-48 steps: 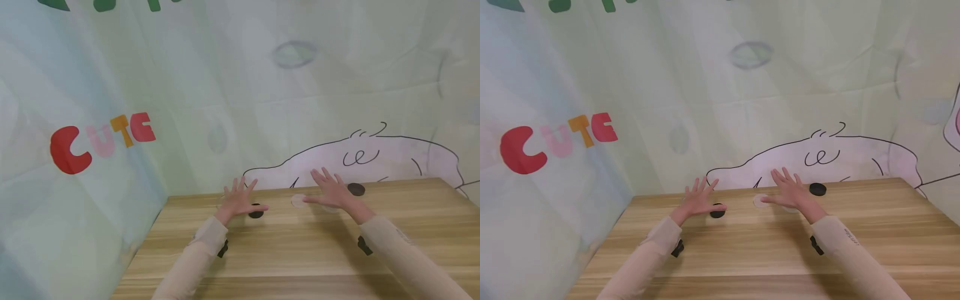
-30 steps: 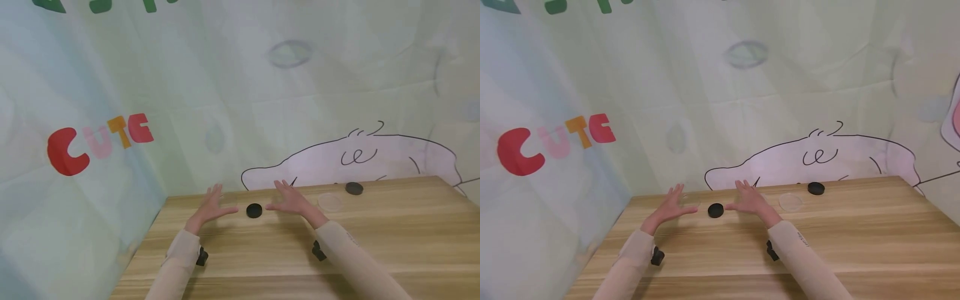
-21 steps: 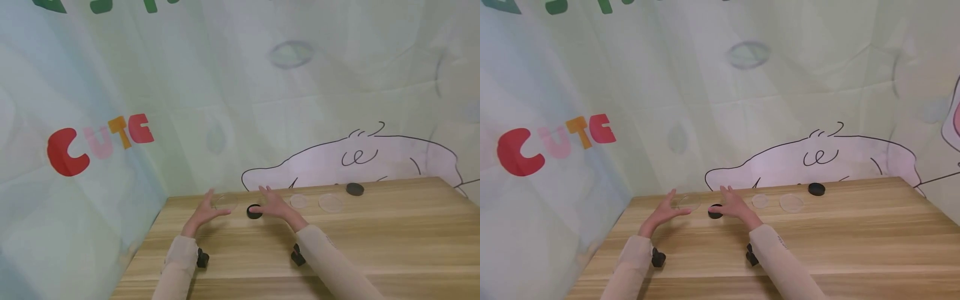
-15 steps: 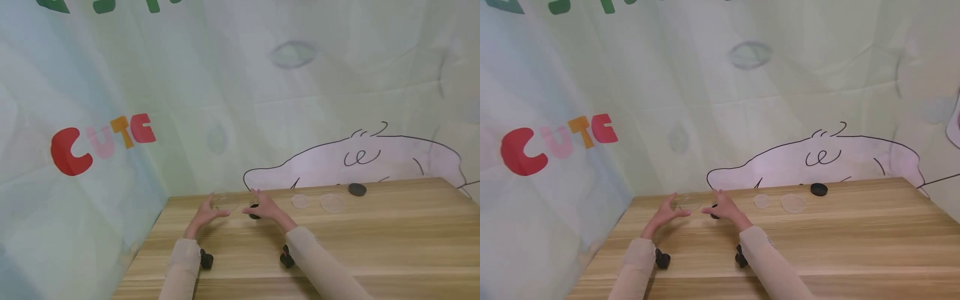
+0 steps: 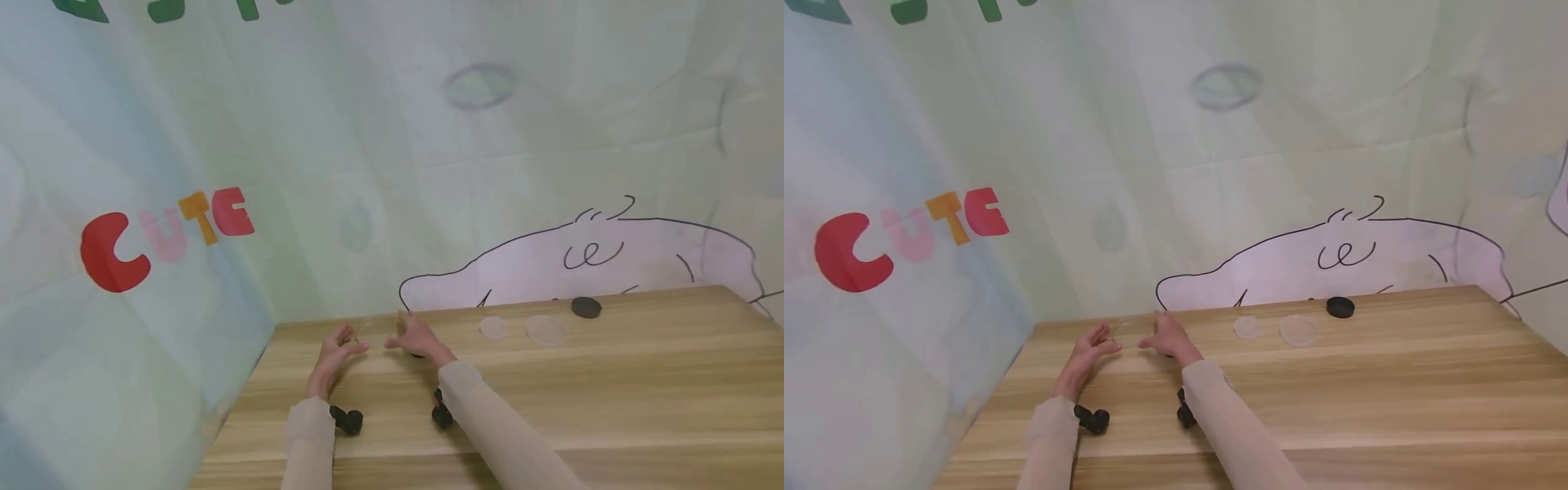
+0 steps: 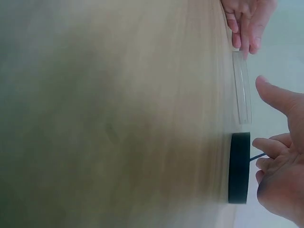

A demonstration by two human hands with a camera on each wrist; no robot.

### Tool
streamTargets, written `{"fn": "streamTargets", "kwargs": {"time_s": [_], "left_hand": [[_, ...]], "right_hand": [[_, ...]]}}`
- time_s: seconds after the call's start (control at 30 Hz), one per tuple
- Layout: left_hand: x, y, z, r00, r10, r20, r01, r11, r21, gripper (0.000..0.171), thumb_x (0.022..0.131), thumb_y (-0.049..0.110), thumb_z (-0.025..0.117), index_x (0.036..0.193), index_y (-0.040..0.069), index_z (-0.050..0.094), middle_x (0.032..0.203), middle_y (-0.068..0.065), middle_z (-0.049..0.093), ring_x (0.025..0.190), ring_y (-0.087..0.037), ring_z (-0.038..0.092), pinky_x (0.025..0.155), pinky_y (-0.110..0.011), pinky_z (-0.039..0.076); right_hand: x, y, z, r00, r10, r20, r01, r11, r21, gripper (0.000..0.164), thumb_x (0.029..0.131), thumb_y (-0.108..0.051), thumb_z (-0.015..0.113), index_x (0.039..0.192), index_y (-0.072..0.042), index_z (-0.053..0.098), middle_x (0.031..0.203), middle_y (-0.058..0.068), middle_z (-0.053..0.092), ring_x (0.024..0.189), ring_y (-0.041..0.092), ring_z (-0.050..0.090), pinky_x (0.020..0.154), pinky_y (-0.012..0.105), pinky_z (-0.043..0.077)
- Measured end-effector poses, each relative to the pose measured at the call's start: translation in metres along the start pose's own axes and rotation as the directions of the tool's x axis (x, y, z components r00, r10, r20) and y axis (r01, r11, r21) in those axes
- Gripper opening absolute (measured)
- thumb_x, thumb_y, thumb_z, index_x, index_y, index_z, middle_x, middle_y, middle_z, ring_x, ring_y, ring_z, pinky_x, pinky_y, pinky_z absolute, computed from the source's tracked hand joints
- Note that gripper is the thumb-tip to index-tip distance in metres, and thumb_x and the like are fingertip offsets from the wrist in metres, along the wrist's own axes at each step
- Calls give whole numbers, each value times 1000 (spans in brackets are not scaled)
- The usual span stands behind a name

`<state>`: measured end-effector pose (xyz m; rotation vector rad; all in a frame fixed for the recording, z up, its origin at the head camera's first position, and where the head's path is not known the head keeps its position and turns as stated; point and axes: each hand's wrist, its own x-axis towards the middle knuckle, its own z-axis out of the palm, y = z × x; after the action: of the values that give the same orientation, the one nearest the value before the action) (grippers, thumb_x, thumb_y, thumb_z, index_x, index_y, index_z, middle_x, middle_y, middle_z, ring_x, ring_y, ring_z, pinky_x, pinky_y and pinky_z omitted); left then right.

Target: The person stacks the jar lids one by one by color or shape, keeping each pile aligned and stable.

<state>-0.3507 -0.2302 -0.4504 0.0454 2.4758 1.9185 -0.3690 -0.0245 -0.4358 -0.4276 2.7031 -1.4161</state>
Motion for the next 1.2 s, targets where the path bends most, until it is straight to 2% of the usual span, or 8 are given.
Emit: {"fn": "streamTargets", "kwargs": {"time_s": [0.2,0.33,0.47,0.57,0.73,0.87,1.03,1.2], "left_hand": [[3,-1,13,992,27,-123,-18,997,70,72,84,3,71,146,-6,36,144,-25,48,126,-38,46,105,-46,38],[2,0,21,992,45,-118,-30,992,123,69,82,5,72,142,-8,40,141,-27,50,125,-39,46,106,-47,38],[1,2,25,989,47,-138,-26,988,153,65,83,5,71,141,-7,44,140,-25,52,125,-38,47,107,-50,37],[1,2,25,983,48,-175,-17,985,174,59,84,5,71,138,-6,48,137,-25,55,122,-37,50,105,-49,39],[1,-1,23,975,44,-217,-9,987,162,53,84,6,71,133,-4,55,130,-23,61,114,-32,53,94,-36,42],[1,-2,21,975,51,-214,-16,987,160,53,83,6,72,132,-4,56,126,-22,63,110,-29,55,85,-25,41],[1,-2,16,983,32,-182,-13,995,102,53,86,8,71,135,-4,54,128,-22,61,111,-26,55,85,-22,43],[0,1,12,989,14,-145,-12,1000,17,52,88,11,70,134,-4,54,132,-23,57,110,-21,57,87,-24,47]], "right_hand": [[2,1,4,998,54,-21,-55,998,-43,70,84,-22,76,138,10,45,142,28,48,134,41,45,111,50,38],[0,0,8,996,71,-62,-76,994,-84,60,83,-20,77,132,6,52,133,25,56,125,39,53,104,50,44],[0,0,8,997,51,-61,-57,993,-107,57,83,-19,75,131,4,54,132,23,57,124,38,54,103,50,45],[0,-1,9,997,54,-48,-58,994,-93,59,85,-20,73,135,3,51,139,23,53,129,39,50,107,50,41],[-1,-1,11,997,60,-53,-63,997,-53,63,87,-19,72,141,2,46,145,22,49,136,39,44,112,50,36],[-1,0,10,997,57,-57,-58,998,-32,67,87,-20,71,144,1,42,147,20,47,138,37,42,114,49,34],[1,-3,6,999,12,-42,-11,1000,22,67,89,-19,70,146,1,39,147,19,48,138,37,43,113,49,35],[2,-1,-2,1000,-8,-28,14,979,202,71,87,-16,73,145,5,38,144,23,50,135,38,45,111,49,38]]}}
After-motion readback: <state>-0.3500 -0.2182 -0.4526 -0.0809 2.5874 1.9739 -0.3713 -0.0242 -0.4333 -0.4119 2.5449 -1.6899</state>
